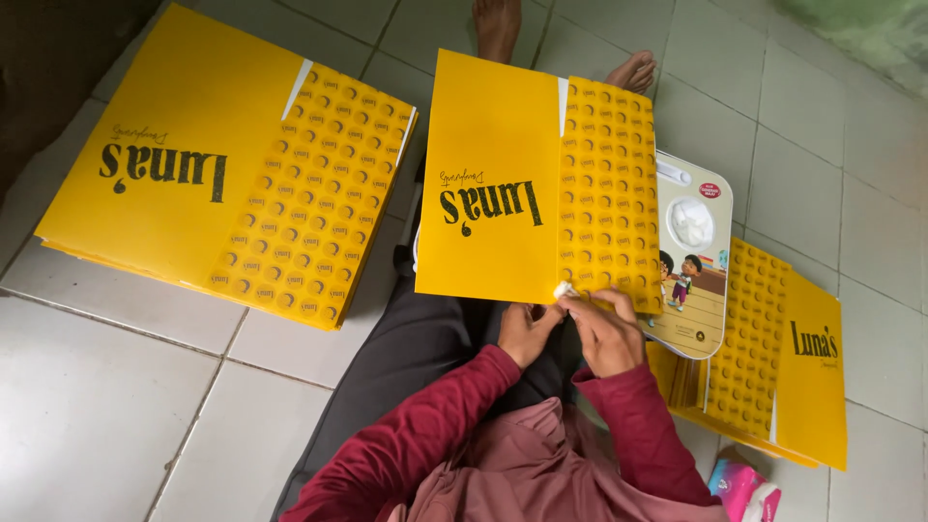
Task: Applying glue to the edges of yellow cardboard folders and pressing them together
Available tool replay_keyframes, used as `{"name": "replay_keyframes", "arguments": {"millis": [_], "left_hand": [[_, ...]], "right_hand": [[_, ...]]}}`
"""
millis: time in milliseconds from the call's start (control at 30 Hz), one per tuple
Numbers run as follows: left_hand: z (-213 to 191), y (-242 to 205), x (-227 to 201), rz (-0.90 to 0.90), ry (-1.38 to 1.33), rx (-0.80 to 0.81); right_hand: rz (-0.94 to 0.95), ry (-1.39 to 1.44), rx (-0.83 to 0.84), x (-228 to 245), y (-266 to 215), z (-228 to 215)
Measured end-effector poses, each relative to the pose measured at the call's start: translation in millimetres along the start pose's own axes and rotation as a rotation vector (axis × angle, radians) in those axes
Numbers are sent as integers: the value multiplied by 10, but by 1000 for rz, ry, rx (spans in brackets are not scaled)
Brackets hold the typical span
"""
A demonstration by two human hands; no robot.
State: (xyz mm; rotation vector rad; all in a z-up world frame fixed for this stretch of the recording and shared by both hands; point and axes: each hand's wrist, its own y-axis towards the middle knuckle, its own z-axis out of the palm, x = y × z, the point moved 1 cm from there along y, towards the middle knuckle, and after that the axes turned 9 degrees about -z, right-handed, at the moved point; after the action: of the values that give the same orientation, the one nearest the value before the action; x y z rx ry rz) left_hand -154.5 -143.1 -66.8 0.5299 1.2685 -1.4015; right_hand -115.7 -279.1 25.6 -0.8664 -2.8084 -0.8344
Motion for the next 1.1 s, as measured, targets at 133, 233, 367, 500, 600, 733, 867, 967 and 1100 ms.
{"name": "replay_keyframes", "arguments": {"millis": [133, 233, 367, 500, 600, 733, 867, 967, 1100], "left_hand": [[-42, -133, -194, 22, 10, 34], [-116, -173, -204, -13, 31, 63], [-308, -287, -226, 80, 105, 212], [-732, -660, -518, 94, 236, 422], [-1123, -990, -1084, 299, 314, 276], [-1573, -999, -1506, 482, 442, -205], [-1839, -483, -1343, 579, 686, -394], [-2024, -243, -1047, 475, 639, -423], [-2510, -672, -1408, 312, 165, -202]], "right_hand": [[145, -50, -163, -458, -51, -238], [553, 50, -302, -740, 172, -602], [464, -143, -396, -1397, 316, -756], [279, -173, -288, -1748, 417, -782], [419, -67, -294, -1559, 536, -872], [329, -210, -391, -1376, 199, -697], [360, -300, -183, -729, -151, -310], [263, -313, -211, -35, -267, -191], [702, 467, -577, 604, -636, 52]]}}
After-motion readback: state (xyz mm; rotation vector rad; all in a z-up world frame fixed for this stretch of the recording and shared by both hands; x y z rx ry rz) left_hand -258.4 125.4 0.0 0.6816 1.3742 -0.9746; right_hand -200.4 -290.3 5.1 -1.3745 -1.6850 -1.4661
